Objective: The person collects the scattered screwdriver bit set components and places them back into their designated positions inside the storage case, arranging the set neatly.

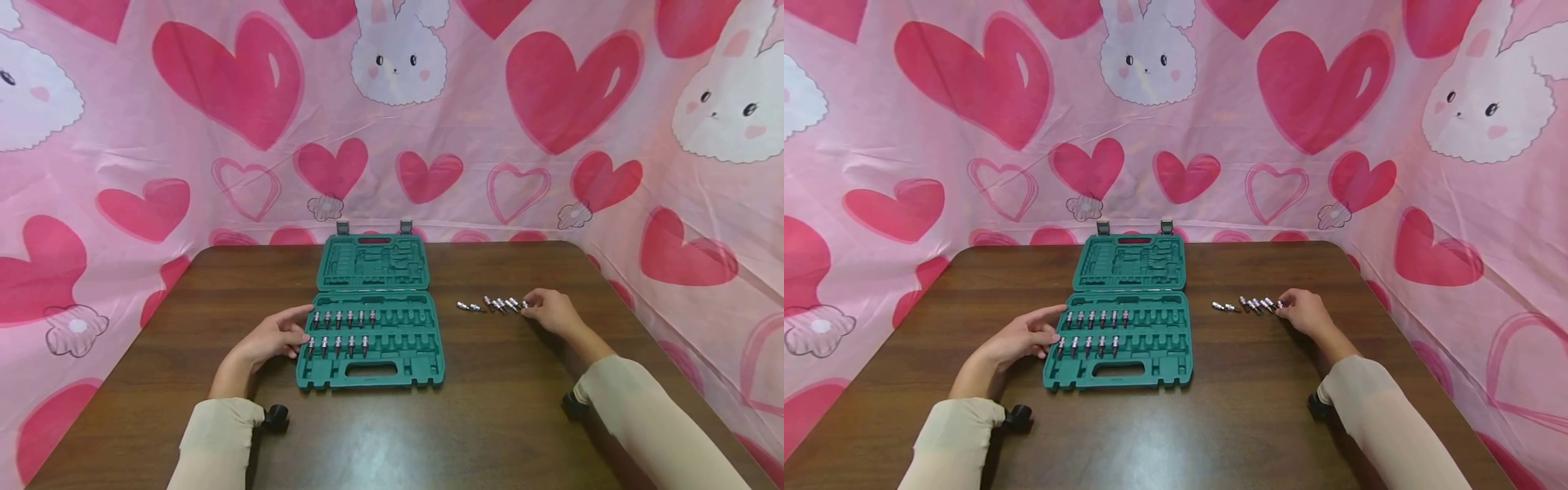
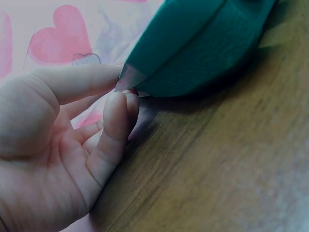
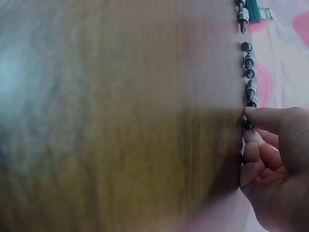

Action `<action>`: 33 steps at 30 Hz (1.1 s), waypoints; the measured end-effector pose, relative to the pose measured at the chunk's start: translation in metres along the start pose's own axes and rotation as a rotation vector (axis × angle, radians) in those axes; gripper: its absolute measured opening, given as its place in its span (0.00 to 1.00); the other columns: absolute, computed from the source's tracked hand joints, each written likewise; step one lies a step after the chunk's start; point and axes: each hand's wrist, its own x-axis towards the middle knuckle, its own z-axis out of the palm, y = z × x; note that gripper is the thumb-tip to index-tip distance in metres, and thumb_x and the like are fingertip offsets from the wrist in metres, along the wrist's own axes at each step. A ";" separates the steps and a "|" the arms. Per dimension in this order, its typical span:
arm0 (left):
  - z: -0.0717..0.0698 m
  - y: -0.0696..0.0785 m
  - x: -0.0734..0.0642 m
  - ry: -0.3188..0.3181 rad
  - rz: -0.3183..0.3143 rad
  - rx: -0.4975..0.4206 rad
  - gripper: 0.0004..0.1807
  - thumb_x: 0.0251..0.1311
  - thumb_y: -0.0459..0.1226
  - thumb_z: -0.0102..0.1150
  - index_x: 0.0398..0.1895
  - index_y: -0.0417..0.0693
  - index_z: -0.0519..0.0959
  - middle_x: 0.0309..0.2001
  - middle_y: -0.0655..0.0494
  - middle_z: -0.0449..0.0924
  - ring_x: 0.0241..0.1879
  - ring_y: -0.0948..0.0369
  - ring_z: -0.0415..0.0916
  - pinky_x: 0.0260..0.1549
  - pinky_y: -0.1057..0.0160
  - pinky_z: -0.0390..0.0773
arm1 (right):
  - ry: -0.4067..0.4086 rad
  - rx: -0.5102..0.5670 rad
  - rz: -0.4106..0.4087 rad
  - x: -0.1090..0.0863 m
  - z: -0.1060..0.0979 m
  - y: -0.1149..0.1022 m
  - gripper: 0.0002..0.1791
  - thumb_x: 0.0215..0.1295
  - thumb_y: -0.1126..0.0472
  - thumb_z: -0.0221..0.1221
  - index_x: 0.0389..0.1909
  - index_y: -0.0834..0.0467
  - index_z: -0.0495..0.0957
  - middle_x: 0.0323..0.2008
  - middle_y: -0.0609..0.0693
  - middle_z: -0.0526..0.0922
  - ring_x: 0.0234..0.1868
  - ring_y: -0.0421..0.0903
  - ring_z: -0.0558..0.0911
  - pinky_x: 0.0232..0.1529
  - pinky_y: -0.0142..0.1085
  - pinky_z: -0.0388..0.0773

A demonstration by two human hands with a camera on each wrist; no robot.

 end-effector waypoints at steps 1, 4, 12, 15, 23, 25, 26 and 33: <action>0.000 -0.001 0.000 0.000 0.001 0.002 0.36 0.65 0.33 0.59 0.74 0.43 0.57 0.37 0.44 0.80 0.31 0.55 0.76 0.31 0.60 0.81 | 0.000 -0.003 -0.004 0.000 0.000 -0.001 0.12 0.57 0.62 0.66 0.39 0.64 0.80 0.23 0.49 0.77 0.27 0.47 0.74 0.30 0.41 0.67; -0.001 -0.003 -0.001 0.000 0.002 0.007 0.36 0.65 0.33 0.59 0.74 0.43 0.57 0.37 0.44 0.80 0.31 0.54 0.76 0.31 0.60 0.81 | -0.004 -0.006 -0.010 0.000 0.001 -0.002 0.11 0.57 0.63 0.66 0.39 0.64 0.80 0.23 0.48 0.77 0.28 0.47 0.74 0.30 0.41 0.67; 0.000 -0.003 -0.001 -0.005 0.005 -0.009 0.36 0.64 0.33 0.59 0.74 0.43 0.57 0.37 0.44 0.80 0.31 0.55 0.76 0.31 0.60 0.81 | -0.001 -0.025 -0.023 0.001 0.001 0.001 0.08 0.56 0.64 0.65 0.35 0.63 0.80 0.23 0.49 0.77 0.27 0.48 0.74 0.30 0.42 0.68; 0.001 -0.002 0.000 -0.011 0.020 -0.014 0.36 0.64 0.32 0.59 0.74 0.42 0.57 0.37 0.44 0.80 0.31 0.55 0.76 0.30 0.60 0.81 | 0.004 -0.024 -0.021 0.000 0.000 0.003 0.08 0.55 0.64 0.66 0.34 0.63 0.79 0.23 0.49 0.77 0.27 0.48 0.75 0.31 0.42 0.68; 0.002 -0.003 0.003 -0.026 0.017 -0.014 0.36 0.65 0.33 0.59 0.74 0.43 0.57 0.37 0.44 0.80 0.30 0.55 0.76 0.31 0.60 0.81 | 0.051 -0.034 -0.008 -0.002 -0.006 0.001 0.09 0.55 0.65 0.66 0.34 0.63 0.77 0.24 0.51 0.79 0.29 0.50 0.77 0.32 0.44 0.70; 0.001 -0.003 0.003 -0.022 0.013 -0.009 0.36 0.64 0.33 0.59 0.74 0.44 0.58 0.37 0.45 0.80 0.30 0.55 0.76 0.31 0.60 0.81 | 0.075 -0.031 0.000 -0.002 -0.007 -0.001 0.09 0.55 0.65 0.66 0.35 0.64 0.77 0.24 0.51 0.78 0.28 0.50 0.76 0.31 0.44 0.69; 0.001 -0.004 0.003 -0.019 0.009 -0.010 0.36 0.64 0.33 0.59 0.74 0.44 0.58 0.37 0.45 0.80 0.30 0.55 0.76 0.32 0.60 0.81 | 0.090 -0.029 -0.001 -0.002 -0.007 -0.002 0.09 0.56 0.65 0.65 0.35 0.64 0.77 0.24 0.51 0.78 0.28 0.50 0.76 0.31 0.43 0.69; -0.001 -0.004 0.003 -0.024 0.014 -0.019 0.36 0.64 0.33 0.59 0.74 0.44 0.58 0.37 0.44 0.80 0.30 0.54 0.76 0.31 0.60 0.81 | 0.227 -0.006 -0.056 0.003 -0.003 -0.013 0.08 0.56 0.67 0.64 0.36 0.63 0.76 0.22 0.49 0.77 0.25 0.48 0.75 0.29 0.43 0.69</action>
